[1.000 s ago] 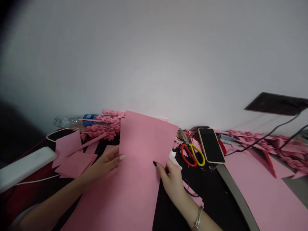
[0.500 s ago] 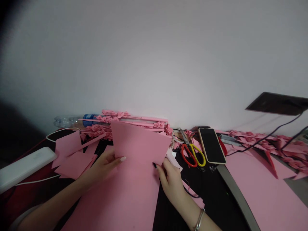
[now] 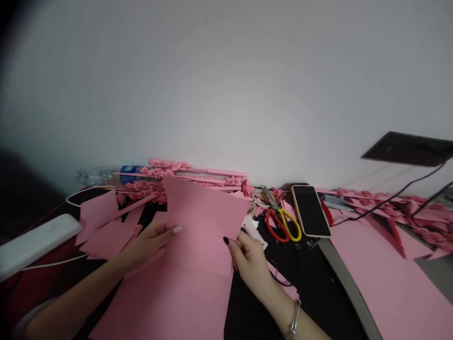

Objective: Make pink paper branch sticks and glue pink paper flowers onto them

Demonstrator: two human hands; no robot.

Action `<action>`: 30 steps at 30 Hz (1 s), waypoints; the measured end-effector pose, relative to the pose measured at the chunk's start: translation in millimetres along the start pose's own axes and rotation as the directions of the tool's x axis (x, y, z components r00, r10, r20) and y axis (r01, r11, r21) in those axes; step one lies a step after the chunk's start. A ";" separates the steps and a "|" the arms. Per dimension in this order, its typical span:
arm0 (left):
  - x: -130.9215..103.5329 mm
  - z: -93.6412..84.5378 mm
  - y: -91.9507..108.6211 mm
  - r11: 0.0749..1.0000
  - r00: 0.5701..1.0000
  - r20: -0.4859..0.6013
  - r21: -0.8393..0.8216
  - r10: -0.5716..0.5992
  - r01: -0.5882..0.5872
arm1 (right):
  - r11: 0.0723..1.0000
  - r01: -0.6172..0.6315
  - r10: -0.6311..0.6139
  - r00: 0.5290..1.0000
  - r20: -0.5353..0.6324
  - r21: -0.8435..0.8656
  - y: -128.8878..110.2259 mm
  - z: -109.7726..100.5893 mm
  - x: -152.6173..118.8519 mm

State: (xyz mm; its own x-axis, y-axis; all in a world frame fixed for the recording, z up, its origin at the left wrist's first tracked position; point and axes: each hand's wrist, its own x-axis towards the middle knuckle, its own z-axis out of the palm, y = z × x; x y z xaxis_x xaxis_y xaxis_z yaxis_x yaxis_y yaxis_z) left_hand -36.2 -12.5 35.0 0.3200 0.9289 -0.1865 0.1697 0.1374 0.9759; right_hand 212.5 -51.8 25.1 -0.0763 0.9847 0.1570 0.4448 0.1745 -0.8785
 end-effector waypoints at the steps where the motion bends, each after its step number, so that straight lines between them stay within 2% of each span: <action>1: 0.4 -1.2 0.4 1.000 1.000 -0.026 -0.020 0.011 -0.012 | 0.996 -0.063 0.060 0.997 0.043 0.070 -1.4 0.9 0.5; 3: 3.2 -4.8 0.7 0.995 0.994 -0.099 -0.084 0.048 -0.057 | 0.967 -0.180 0.150 0.974 0.167 0.178 -3.7 3.5 1.0; 5: 7.9 -9.7 1.1 0.988 0.985 -0.159 -0.132 0.065 -0.086 | 0.941 -0.261 0.194 0.938 0.288 0.215 -5.1 6.9 0.2; 7: 13.3 -15.5 1.2 0.991 0.980 -0.180 -0.088 0.088 -0.105 | 0.940 -0.294 0.216 0.906 0.365 0.172 -5.5 10.5 -2.2; 9: 18.1 -21.3 0.0 0.990 0.968 -0.208 0.032 0.140 -0.136 | 0.966 -0.248 0.205 0.904 0.375 0.069 -5.4 12.8 -5.2; 12: 23.4 -28.3 -5.7 0.958 0.955 -0.194 0.224 0.223 -0.178 | 0.990 -0.021 0.058 0.962 0.268 -0.140 -4.5 9.8 -6.8; 14: 25.7 -30.8 -10.9 0.933 0.956 -0.158 0.303 0.249 -0.194 | 0.954 0.100 -0.062 0.988 0.140 -0.283 -2.6 2.2 -3.9; 17: 27.9 -31.7 -16.7 0.918 0.963 -0.123 0.351 0.241 -0.185 | 0.863 0.104 -0.168 0.982 -0.088 -0.495 5.3 -14.3 6.0; 20: 28.9 -31.1 -18.7 0.926 0.967 -0.127 0.338 0.219 -0.166 | 0.726 0.062 -0.259 0.947 -0.189 -0.685 20.0 -28.8 17.1; 22: 29.2 -30.8 -18.9 0.930 0.965 -0.143 0.330 0.221 -0.164 | 0.670 0.000 -0.246 0.944 -0.222 -0.742 30.4 -33.9 22.0; 24: 29.3 -30.7 -19.1 0.923 0.961 -0.147 0.345 0.233 -0.171 | 0.643 -0.069 -0.144 0.967 -0.209 -0.763 37.9 -35.5 24.3; 27: 29.4 -31.2 -20.2 0.899 0.960 -0.121 0.396 0.252 -0.186 | 0.653 -0.133 0.031 0.988 -0.149 -0.746 41.8 -34.5 25.2; 28: 29.5 -31.4 -20.6 0.893 0.960 -0.112 0.408 0.255 -0.190 | 0.669 -0.131 0.048 0.990 -0.134 -0.732 41.9 -33.9 25.2; 30: 29.9 -32.0 -21.6 0.885 0.961 -0.096 0.422 0.260 -0.197 | 0.709 -0.087 0.001 0.993 -0.122 -0.700 41.3 -33.4 25.1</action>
State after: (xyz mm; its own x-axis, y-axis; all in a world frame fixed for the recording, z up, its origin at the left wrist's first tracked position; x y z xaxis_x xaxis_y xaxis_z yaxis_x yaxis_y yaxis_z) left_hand -60.1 23.2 12.0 0.2620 0.9612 0.0856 0.4799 -0.2068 0.8526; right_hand 258.8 -19.9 7.9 0.0333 0.9772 0.2096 0.9465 0.0365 -0.3207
